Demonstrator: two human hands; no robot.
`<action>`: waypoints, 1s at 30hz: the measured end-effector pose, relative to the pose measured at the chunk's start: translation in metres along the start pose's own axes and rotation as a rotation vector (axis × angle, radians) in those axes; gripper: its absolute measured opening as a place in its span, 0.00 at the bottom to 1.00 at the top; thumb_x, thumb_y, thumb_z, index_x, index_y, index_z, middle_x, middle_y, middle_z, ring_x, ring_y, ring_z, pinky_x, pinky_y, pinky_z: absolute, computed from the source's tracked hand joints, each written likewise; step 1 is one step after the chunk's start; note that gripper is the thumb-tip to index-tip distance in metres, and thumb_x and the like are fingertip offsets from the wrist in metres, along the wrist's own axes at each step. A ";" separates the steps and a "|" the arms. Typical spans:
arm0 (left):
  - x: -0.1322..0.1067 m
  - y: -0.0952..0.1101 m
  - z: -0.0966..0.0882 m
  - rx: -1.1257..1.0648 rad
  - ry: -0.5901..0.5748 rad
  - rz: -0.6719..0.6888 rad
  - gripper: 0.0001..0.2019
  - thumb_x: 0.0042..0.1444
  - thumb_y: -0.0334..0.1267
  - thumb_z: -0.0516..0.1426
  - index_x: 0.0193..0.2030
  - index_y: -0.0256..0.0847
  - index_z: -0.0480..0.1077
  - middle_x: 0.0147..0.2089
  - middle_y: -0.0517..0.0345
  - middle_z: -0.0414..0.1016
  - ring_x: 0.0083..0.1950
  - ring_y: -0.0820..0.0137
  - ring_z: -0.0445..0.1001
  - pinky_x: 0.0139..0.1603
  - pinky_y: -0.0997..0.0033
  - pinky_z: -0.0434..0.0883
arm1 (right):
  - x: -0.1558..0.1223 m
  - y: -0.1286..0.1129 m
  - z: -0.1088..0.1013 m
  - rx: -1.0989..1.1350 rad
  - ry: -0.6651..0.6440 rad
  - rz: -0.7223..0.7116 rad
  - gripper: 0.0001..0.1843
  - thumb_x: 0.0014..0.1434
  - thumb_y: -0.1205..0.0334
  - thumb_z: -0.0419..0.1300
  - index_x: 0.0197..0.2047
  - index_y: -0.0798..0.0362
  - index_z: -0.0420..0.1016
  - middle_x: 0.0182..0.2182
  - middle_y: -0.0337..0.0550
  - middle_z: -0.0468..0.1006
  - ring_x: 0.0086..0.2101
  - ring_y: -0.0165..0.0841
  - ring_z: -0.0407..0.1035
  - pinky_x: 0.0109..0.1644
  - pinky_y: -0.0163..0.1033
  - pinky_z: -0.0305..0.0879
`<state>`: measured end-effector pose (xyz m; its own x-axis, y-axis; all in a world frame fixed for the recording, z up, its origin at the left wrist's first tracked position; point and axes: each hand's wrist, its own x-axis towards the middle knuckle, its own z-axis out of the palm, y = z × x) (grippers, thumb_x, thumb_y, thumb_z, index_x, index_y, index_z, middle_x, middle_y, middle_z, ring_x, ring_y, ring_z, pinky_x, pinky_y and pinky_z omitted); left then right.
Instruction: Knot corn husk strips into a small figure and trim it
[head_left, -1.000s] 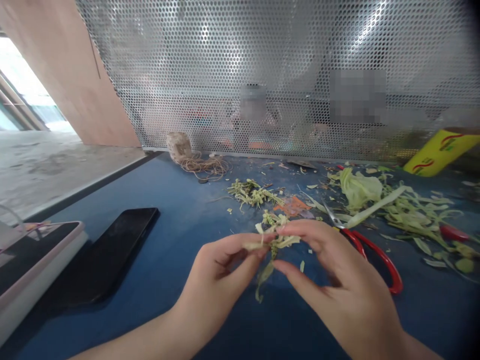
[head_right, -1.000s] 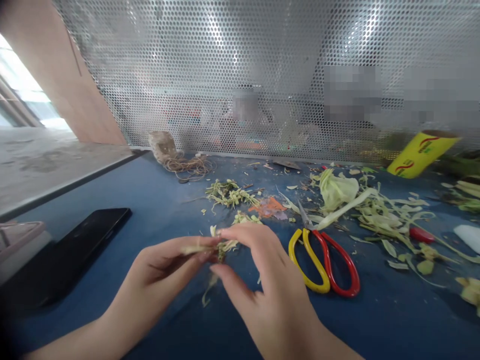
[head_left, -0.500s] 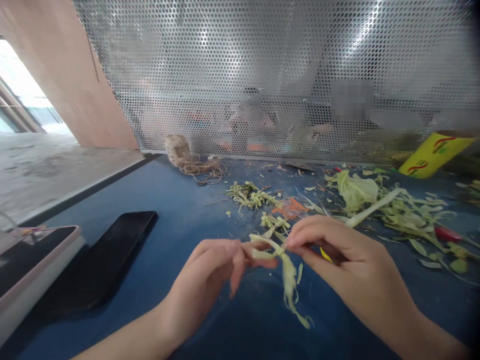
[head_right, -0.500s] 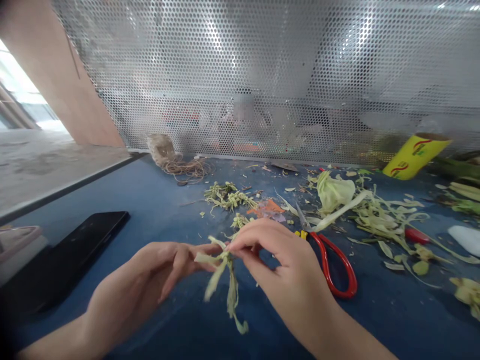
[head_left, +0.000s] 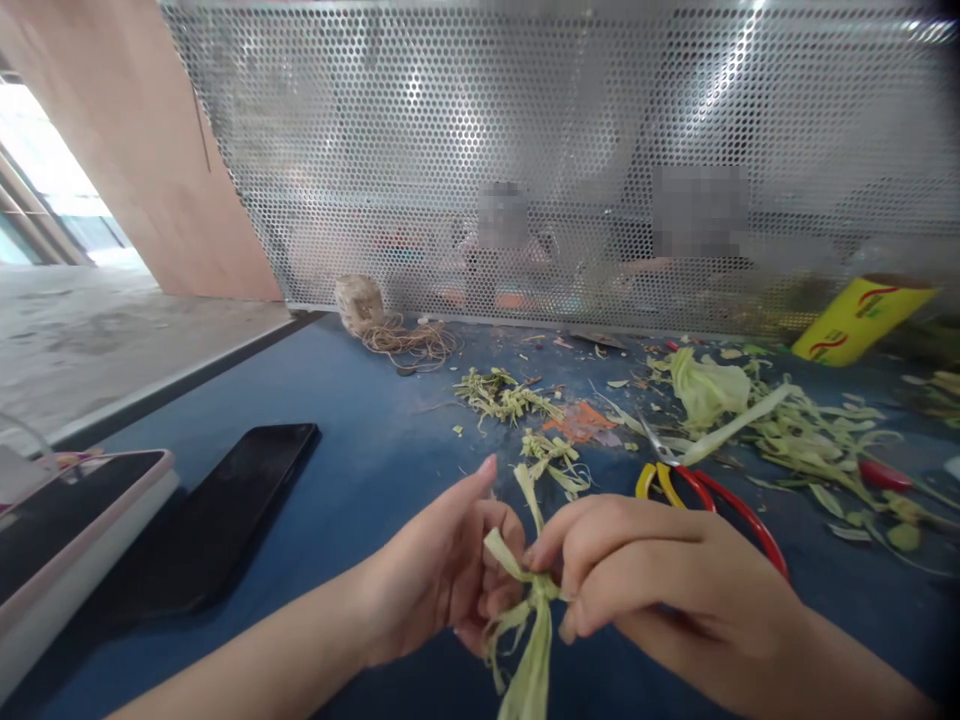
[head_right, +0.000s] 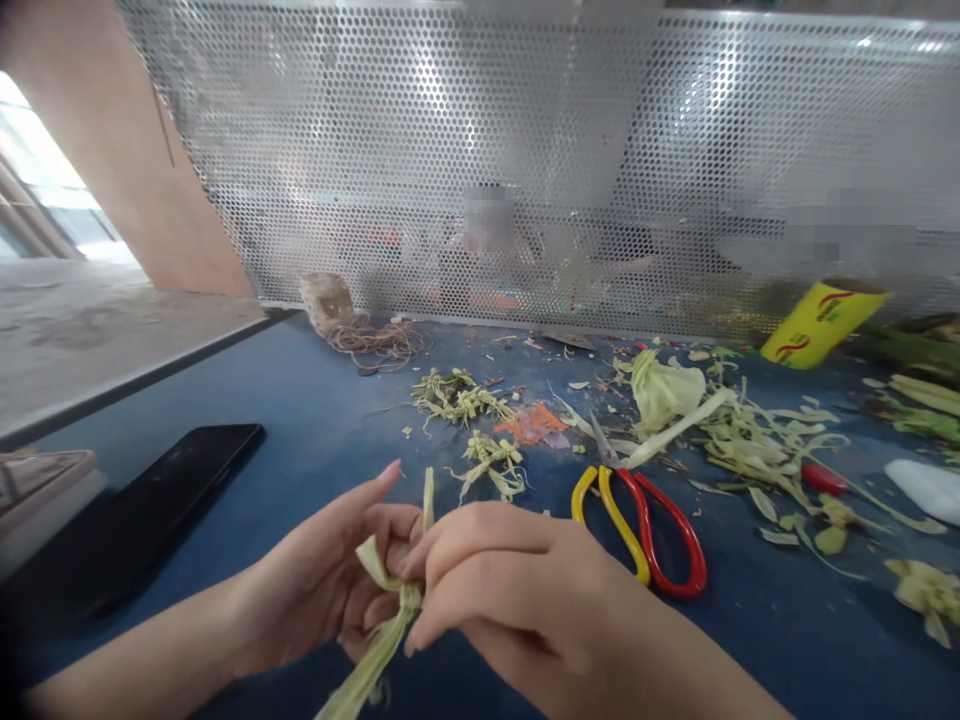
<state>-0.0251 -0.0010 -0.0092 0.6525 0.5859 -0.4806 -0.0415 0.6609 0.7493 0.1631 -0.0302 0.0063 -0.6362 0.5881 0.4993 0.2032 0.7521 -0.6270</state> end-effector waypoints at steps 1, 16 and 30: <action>0.000 0.000 0.000 0.009 -0.023 -0.002 0.23 0.49 0.58 0.50 0.22 0.37 0.63 0.13 0.65 0.58 0.15 0.79 0.55 0.14 0.83 0.56 | 0.001 -0.001 0.000 0.003 0.008 -0.003 0.16 0.54 0.78 0.52 0.39 0.48 0.69 0.34 0.40 0.75 0.40 0.29 0.69 0.48 0.37 0.66; 0.002 -0.004 0.001 0.136 -0.200 0.239 0.09 0.51 0.38 0.58 0.30 0.32 0.73 0.29 0.48 0.77 0.26 0.73 0.72 0.25 0.78 0.68 | 0.001 0.012 0.002 -0.123 0.162 0.014 0.13 0.53 0.75 0.55 0.40 0.49 0.67 0.31 0.38 0.73 0.43 0.31 0.64 0.46 0.38 0.64; 0.003 0.000 0.000 0.215 0.257 0.456 0.11 0.43 0.33 0.63 0.36 0.40 0.74 0.29 0.57 0.76 0.29 0.71 0.73 0.30 0.78 0.70 | 0.001 0.002 0.021 -0.765 0.336 -0.090 0.16 0.51 0.55 0.61 0.41 0.55 0.71 0.33 0.44 0.73 0.36 0.35 0.65 0.43 0.42 0.62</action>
<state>-0.0229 0.0004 -0.0103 0.3985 0.9027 -0.1622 -0.1031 0.2198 0.9701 0.1478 -0.0347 -0.0069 -0.4430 0.4825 0.7556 0.6884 0.7230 -0.0582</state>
